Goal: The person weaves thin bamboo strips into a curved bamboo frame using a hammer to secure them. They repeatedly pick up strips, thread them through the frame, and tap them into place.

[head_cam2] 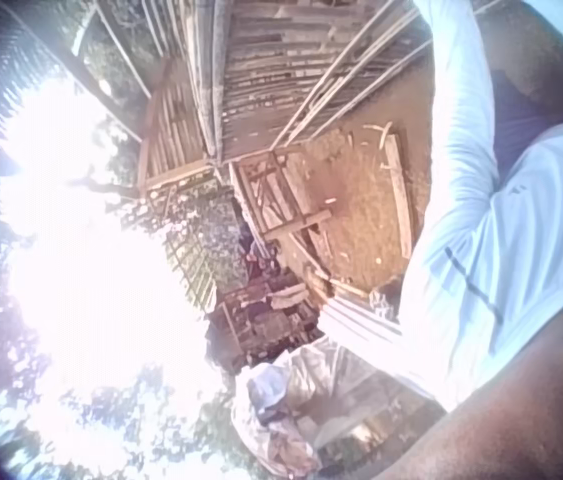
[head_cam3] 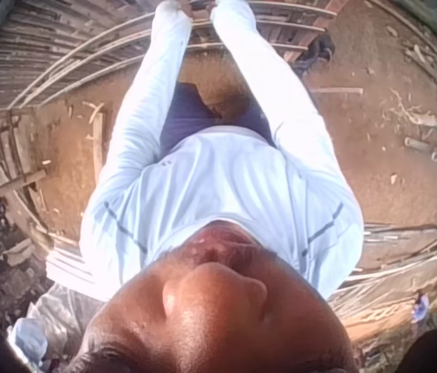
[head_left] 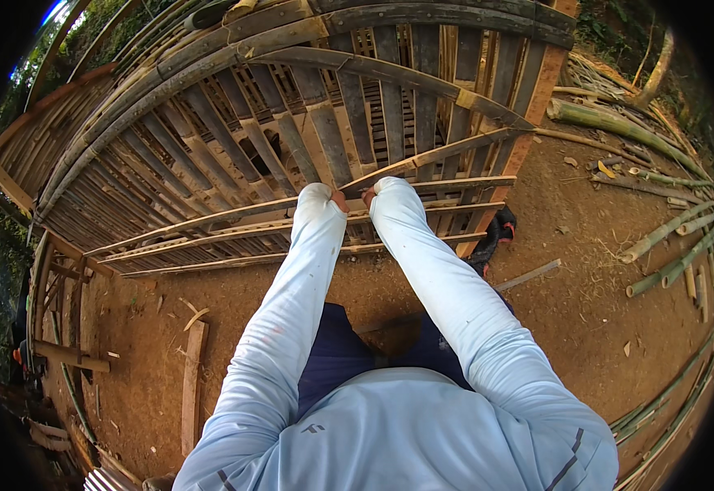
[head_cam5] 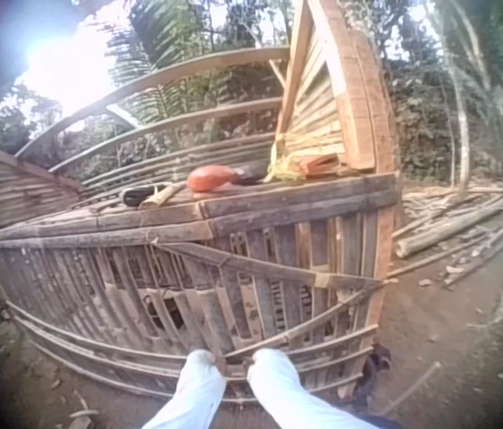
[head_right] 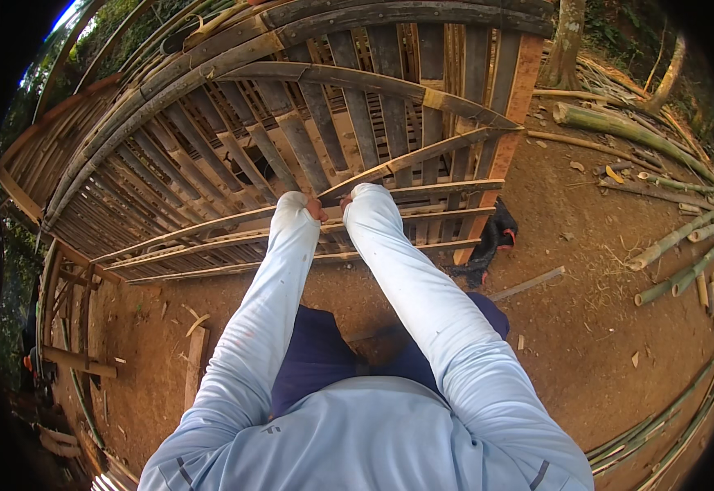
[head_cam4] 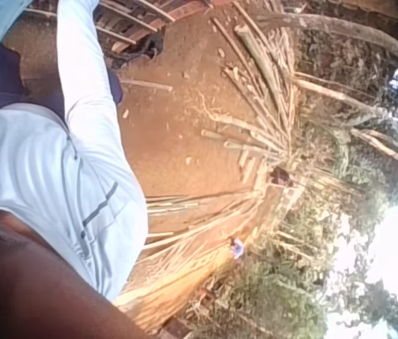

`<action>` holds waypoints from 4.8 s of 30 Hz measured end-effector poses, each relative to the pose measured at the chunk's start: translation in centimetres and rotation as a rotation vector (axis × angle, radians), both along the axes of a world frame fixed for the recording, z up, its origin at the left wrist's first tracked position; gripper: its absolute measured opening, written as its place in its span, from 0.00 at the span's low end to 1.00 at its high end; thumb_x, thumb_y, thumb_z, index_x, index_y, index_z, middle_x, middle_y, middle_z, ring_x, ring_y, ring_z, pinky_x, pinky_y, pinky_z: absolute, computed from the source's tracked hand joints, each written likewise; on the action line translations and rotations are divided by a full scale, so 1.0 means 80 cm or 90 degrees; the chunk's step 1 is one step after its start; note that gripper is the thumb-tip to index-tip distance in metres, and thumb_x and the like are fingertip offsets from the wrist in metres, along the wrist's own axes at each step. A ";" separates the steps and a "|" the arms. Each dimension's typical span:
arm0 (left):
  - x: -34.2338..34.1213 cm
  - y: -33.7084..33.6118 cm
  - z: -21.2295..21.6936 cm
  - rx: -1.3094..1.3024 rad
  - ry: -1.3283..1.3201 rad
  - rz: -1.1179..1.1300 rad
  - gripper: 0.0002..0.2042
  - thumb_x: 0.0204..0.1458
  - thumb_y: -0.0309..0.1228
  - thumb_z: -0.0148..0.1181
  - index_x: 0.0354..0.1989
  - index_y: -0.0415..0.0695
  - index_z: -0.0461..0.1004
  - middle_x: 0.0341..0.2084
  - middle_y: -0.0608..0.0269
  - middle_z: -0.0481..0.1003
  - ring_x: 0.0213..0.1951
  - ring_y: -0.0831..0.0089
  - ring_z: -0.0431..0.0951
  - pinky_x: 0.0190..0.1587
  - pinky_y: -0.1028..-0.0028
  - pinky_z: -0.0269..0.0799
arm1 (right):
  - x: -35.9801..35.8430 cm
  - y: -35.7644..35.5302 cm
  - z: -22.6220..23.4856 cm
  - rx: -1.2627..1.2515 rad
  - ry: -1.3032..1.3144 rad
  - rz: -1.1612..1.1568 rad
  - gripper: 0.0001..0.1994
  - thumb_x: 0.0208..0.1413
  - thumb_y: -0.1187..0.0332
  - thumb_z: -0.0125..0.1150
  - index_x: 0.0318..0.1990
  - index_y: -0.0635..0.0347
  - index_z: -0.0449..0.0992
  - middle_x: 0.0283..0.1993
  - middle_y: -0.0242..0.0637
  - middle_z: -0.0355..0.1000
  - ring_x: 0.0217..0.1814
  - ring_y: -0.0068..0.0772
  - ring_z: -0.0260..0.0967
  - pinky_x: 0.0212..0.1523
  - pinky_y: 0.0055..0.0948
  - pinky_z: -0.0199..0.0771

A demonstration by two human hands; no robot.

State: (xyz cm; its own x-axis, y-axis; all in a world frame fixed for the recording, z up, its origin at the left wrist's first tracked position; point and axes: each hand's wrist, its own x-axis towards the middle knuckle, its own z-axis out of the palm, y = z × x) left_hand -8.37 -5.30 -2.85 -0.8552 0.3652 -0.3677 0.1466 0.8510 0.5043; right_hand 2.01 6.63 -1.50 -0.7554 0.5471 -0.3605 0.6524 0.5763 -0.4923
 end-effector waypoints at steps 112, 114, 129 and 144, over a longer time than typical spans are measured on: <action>0.087 -0.012 -0.050 0.896 -0.077 0.122 0.13 0.60 0.34 0.55 0.37 0.33 0.70 0.21 0.62 0.74 0.20 0.78 0.70 0.23 0.77 0.67 | 0.060 -0.053 0.022 -0.648 0.455 -0.121 0.13 0.57 0.73 0.55 0.47 0.70 0.73 0.31 0.32 0.71 0.27 0.21 0.65 0.27 0.22 0.65; 0.087 -0.012 -0.047 0.873 -0.043 0.108 0.13 0.60 0.34 0.55 0.37 0.33 0.70 0.22 0.61 0.74 0.19 0.78 0.70 0.22 0.77 0.67 | 0.053 -0.053 0.023 -0.619 0.457 -0.177 0.13 0.58 0.72 0.55 0.48 0.70 0.72 0.32 0.34 0.72 0.27 0.22 0.67 0.27 0.23 0.68; 0.095 -0.028 -0.031 0.731 0.113 0.087 0.10 0.58 0.34 0.56 0.32 0.38 0.74 0.19 0.61 0.73 0.23 0.75 0.69 0.28 0.71 0.65 | 0.020 -0.050 -0.012 -0.239 0.426 -0.166 0.13 0.57 0.65 0.61 0.41 0.68 0.76 0.20 0.30 0.69 0.18 0.21 0.62 0.20 0.24 0.62; 0.089 -0.023 -0.048 0.584 0.324 0.007 0.06 0.57 0.28 0.51 0.31 0.40 0.72 0.23 0.46 0.72 0.25 0.47 0.71 0.27 0.60 0.64 | 0.025 -0.072 0.011 -0.161 0.436 -0.153 0.19 0.50 0.59 0.68 0.38 0.69 0.78 0.25 0.40 0.76 0.24 0.29 0.71 0.28 0.27 0.70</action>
